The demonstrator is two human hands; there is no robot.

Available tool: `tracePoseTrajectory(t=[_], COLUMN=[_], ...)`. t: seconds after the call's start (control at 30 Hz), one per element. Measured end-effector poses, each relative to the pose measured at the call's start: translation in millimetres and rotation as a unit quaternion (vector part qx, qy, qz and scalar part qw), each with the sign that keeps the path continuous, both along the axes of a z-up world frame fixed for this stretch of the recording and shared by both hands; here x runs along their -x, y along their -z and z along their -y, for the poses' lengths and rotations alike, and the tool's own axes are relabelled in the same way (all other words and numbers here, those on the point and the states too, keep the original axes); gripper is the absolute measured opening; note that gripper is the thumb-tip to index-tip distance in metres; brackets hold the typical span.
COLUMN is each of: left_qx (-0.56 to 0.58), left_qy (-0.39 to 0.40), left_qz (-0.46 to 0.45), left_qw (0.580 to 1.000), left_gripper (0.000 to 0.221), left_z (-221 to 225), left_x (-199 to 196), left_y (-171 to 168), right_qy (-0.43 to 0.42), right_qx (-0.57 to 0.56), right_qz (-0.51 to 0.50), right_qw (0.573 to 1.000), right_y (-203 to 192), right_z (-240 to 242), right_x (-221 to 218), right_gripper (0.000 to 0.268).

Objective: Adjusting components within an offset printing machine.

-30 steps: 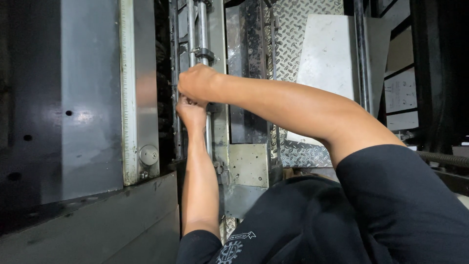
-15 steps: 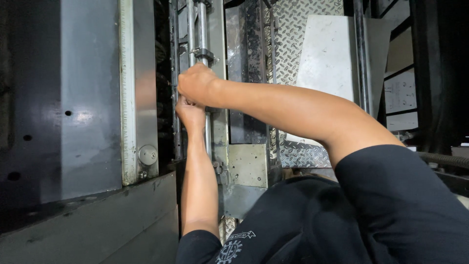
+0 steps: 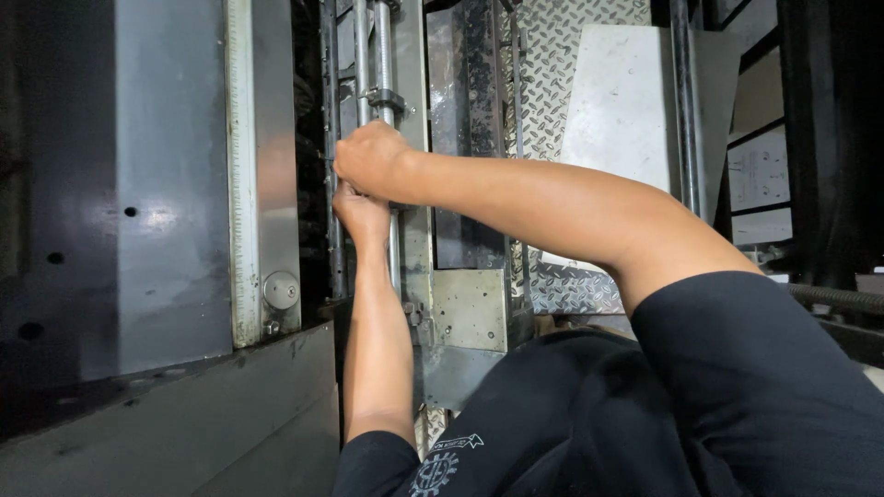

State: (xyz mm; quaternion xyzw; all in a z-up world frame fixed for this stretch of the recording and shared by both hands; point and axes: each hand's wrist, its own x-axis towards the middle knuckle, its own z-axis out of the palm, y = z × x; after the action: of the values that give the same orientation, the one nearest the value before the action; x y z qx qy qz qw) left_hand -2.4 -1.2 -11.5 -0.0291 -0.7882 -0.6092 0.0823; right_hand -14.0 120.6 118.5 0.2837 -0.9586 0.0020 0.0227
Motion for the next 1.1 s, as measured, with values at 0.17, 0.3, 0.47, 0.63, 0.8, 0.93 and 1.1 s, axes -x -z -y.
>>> tracePoseTrajectory(t=[0.17, 0.3, 0.47, 0.63, 0.8, 0.93, 1.1], left_qx=[0.081, 0.033, -0.031, -0.06, -0.105, -0.166, -0.162], left_qy=[-0.014, 0.011, 0.026, 0.048, 0.065, 0.07, 0.073], left_qz=[-0.019, -0.025, -0.007, 0.019, 0.025, 0.024, 0.067], left_qw=[0.996, 0.999, 0.999, 0.997, 0.992, 0.983, 0.982], left_gripper=[0.014, 0.027, 0.023, 0.029, 0.03, 0.029, 0.027], left_z=[12, 4, -1, 5, 2, 10, 4], left_x=[14, 2, 2, 6, 5, 17, 8], left_y=[32, 2, 0, 13, 6, 41, 16], right_qy=[-0.032, -0.039, 0.036, 0.008, -0.035, -0.031, -0.037], right_qx=[-0.013, 0.004, 0.011, 0.035, 0.035, 0.079, 0.106], right_qz=[-0.028, -0.043, 0.033, -0.006, 0.035, 0.054, -0.004], right_qw=[0.999, 0.998, 0.999, 0.999, 0.998, 0.995, 0.994], right_y=[16, 9, -1, 13, -10, -9, 12], right_z=[2, -1, -3, -6, -22, -25, -23], right_x=[6, 5, -5, 3, 4, 6, 12], right_gripper=[0.016, 0.019, 0.016, 0.014, 0.014, 0.019, 0.017])
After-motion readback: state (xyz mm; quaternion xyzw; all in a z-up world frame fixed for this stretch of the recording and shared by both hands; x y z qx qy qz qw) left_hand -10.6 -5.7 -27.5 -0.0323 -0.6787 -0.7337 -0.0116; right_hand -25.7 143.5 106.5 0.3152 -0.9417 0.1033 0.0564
